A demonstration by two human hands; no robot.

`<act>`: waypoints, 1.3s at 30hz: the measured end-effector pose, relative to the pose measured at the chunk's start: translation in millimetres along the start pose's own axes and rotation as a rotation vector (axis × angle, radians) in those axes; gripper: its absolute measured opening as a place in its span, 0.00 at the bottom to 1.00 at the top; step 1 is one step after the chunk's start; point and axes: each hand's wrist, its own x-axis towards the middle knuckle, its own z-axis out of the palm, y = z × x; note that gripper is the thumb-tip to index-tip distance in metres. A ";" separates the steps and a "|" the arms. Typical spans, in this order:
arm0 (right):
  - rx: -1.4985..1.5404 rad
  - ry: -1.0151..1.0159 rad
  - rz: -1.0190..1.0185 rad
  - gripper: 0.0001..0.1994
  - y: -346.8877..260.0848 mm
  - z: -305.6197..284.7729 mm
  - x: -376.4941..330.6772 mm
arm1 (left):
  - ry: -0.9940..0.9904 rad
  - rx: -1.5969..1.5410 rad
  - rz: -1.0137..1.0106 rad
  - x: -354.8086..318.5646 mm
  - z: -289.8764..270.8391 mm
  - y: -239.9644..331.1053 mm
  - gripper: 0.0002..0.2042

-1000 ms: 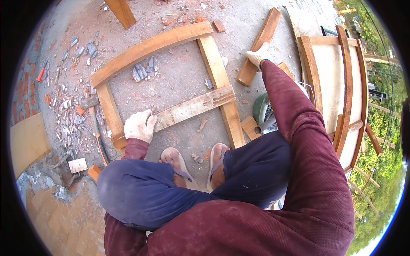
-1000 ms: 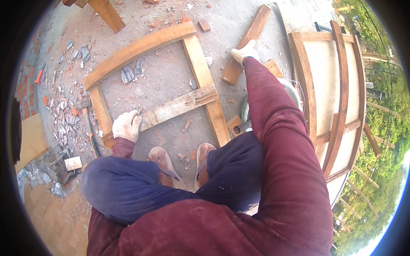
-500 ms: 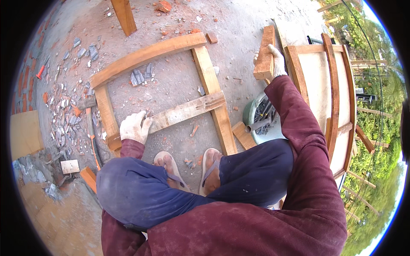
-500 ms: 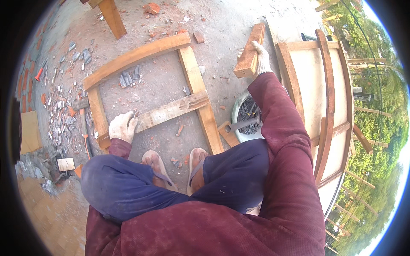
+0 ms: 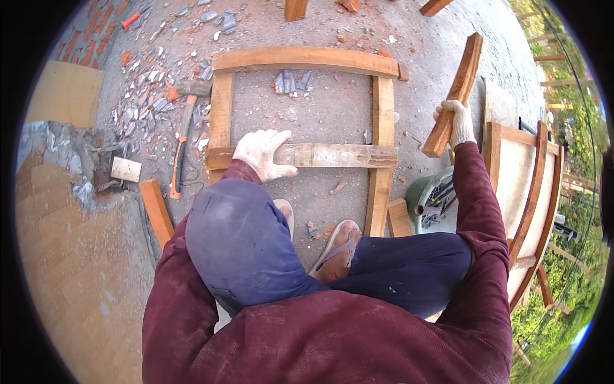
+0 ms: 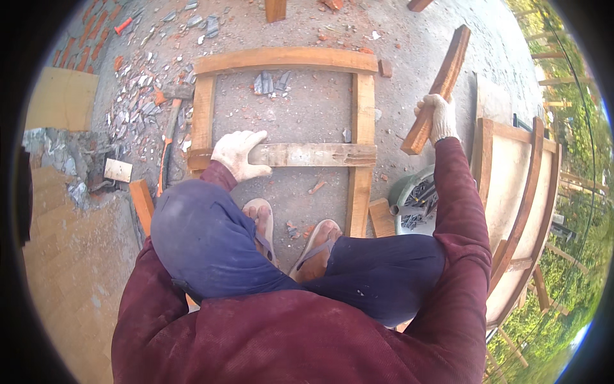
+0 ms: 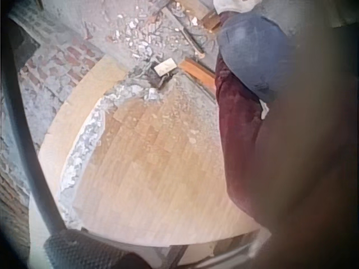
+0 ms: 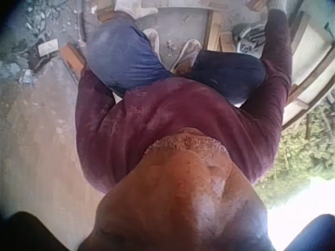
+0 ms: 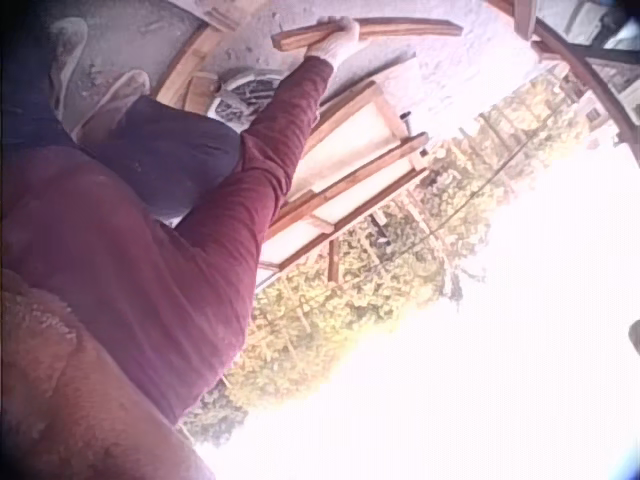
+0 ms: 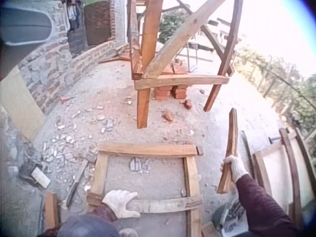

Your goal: The person assembles a wooden frame by arranging planks on the floor, positioning nails, and hammering them to join the pieces. They repeatedly pick up planks, align them, and secure the joints with a hammer and nails.

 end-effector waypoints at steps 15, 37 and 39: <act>-1.459 0.089 -0.553 0.39 63.8 -44.6 55.3 | 0.918 0.141 -0.239 -111.1 -38.0 -19.9 0.43; -1.148 -0.543 -0.828 0.43 -19.7 116.5 -58.5 | 0.600 -0.255 -0.816 -304.3 -206.1 -2.5 0.39; -1.171 -0.345 -0.958 0.42 -38.3 87.6 -18.2 | 0.580 -0.275 -0.684 -262.3 -235.7 -8.1 0.39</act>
